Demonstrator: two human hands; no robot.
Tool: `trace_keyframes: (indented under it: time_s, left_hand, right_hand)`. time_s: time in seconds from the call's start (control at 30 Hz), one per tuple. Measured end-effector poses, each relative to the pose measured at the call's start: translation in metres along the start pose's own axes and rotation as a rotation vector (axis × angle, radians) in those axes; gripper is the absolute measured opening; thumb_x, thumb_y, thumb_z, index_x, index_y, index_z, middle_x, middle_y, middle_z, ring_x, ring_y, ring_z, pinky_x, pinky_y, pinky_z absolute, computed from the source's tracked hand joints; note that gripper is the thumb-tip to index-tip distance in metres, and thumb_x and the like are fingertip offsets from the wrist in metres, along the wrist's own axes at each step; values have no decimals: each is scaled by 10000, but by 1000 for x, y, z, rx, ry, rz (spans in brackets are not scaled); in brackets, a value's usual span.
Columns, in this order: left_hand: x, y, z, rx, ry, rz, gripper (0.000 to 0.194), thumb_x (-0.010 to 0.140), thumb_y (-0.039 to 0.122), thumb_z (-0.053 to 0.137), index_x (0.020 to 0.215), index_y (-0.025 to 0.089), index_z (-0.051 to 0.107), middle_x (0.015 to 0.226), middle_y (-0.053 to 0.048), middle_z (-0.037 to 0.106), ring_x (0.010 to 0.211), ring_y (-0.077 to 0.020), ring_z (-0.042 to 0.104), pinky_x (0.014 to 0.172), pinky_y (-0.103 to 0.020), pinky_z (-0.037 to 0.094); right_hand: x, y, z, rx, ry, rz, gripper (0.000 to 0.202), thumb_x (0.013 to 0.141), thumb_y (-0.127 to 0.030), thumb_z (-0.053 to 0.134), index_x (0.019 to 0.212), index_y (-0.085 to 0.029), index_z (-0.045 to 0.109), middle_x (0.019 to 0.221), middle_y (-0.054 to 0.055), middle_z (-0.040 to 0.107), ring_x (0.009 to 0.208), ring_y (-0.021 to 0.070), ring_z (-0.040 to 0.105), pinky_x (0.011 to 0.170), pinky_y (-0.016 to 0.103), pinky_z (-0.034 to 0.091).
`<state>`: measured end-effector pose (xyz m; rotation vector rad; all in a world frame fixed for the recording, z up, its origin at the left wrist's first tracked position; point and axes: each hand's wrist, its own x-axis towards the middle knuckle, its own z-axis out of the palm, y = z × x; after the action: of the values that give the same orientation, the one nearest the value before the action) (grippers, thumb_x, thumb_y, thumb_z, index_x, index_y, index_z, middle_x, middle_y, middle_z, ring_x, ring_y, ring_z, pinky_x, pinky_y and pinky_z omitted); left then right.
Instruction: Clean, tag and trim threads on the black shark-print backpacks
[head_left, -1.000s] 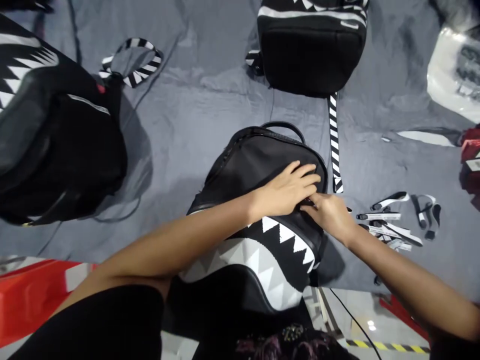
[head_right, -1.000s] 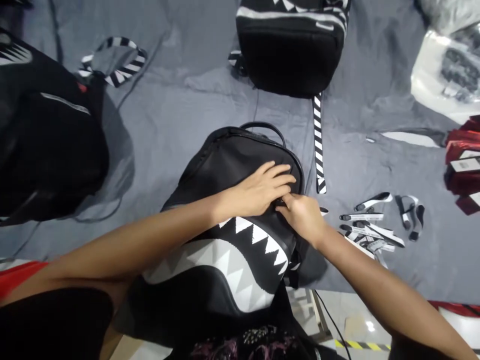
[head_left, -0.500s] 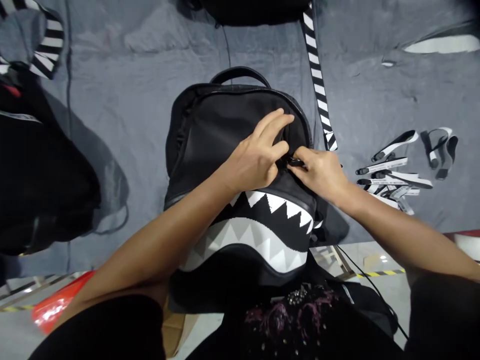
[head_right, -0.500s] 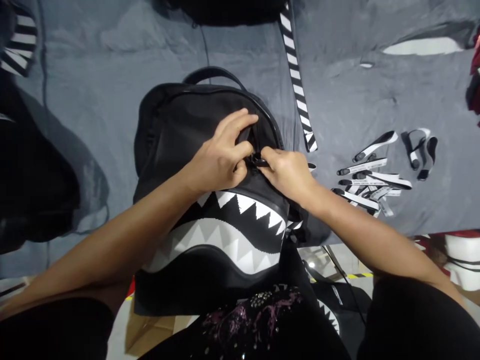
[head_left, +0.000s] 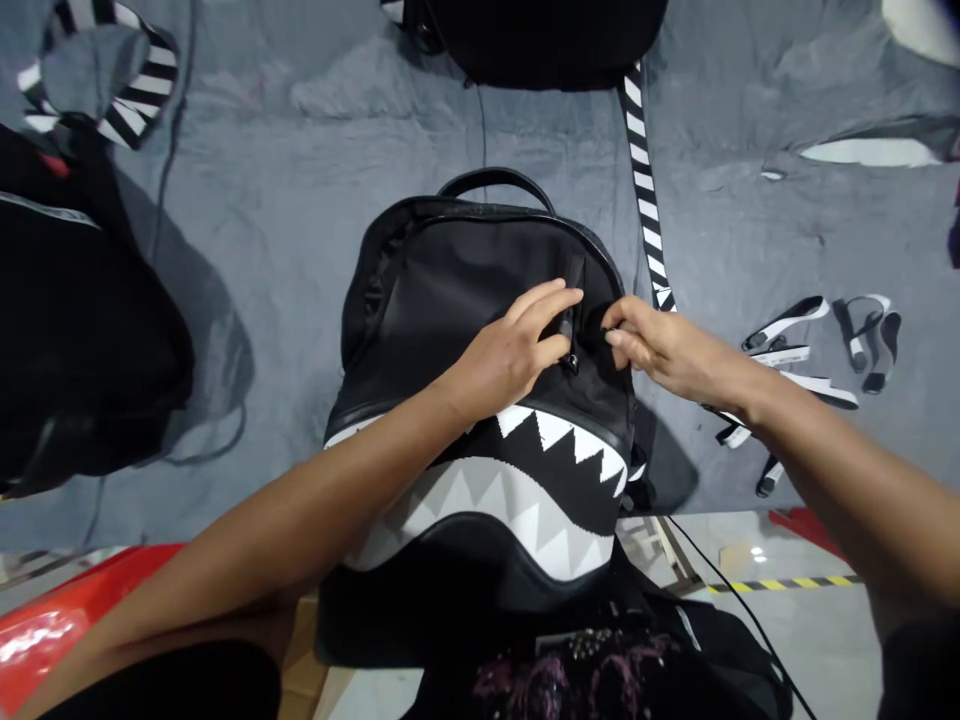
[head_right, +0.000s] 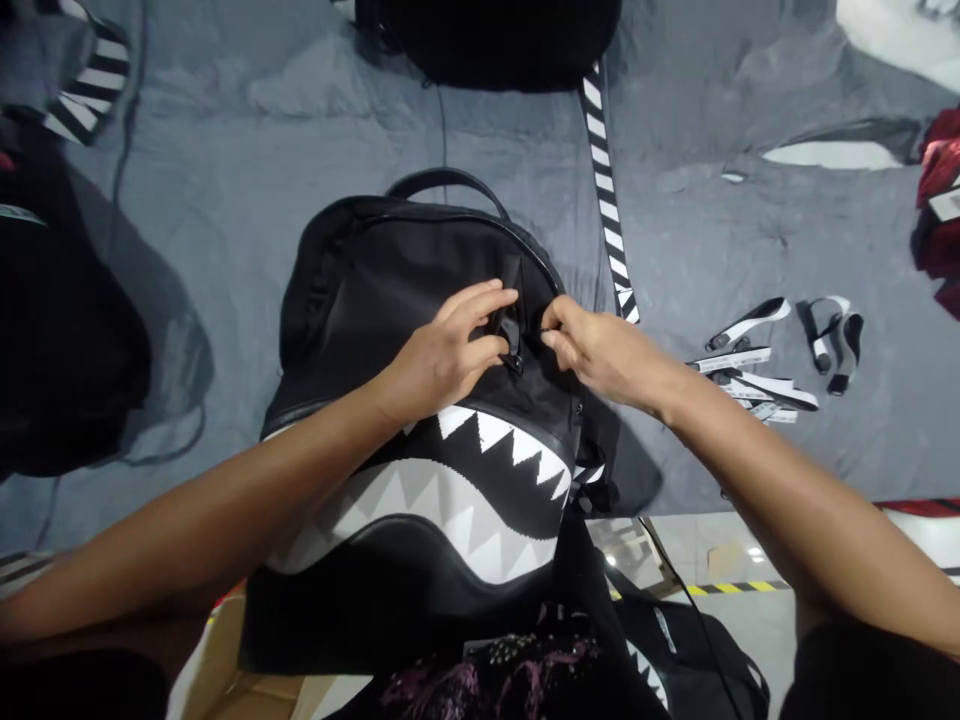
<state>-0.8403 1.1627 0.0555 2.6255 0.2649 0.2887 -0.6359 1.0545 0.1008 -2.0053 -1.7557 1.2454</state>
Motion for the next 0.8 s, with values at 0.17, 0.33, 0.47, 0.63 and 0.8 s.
trace_keyframes:
  time_s: [0.17,0.33,0.47,0.63,0.8]
  left_hand:
    - [5,3,-8,28,-5,38,178,886,84,487,834,137,649,1429,-117,444,1395,-282,343,1011,-420,498]
    - [10,4,-13,92,56,74,196,924,164,477,853,151,659,1181,-77,595,1203,-223,515,896,-342,531]
    - [11,5,-16,139,27,120,256,935,165,440,823,167,670,1084,-55,603,1099,-200,541,805,-303,526]
    - [14,6,-20,41,-6,62,237,924,175,431,874,169,663,1076,-56,586,1086,-202,541,762,-291,519]
    - [15,6,-20,-76,-19,-15,222,912,240,437,880,181,649,1050,-46,588,1076,-215,558,778,-326,528]
  right_hand:
    - [9,-9,-12,-68,-156,37,194,918,-249,459,1033,-242,614,669,-37,634,557,112,538,597,250,373]
    - [22,-16,-11,30,-278,-8,151,883,-215,496,890,-215,647,719,-27,670,541,90,555,587,240,398]
    - [29,-15,-10,-24,-265,-26,141,868,-208,525,906,-197,660,714,-5,679,576,110,577,579,247,409]
    - [32,-16,-8,-165,-183,-89,151,829,-242,603,937,-231,707,824,3,712,696,141,617,621,259,416]
    - [28,-16,-3,-213,-136,-136,168,830,-277,605,957,-232,706,832,-23,708,698,132,610,620,250,393]
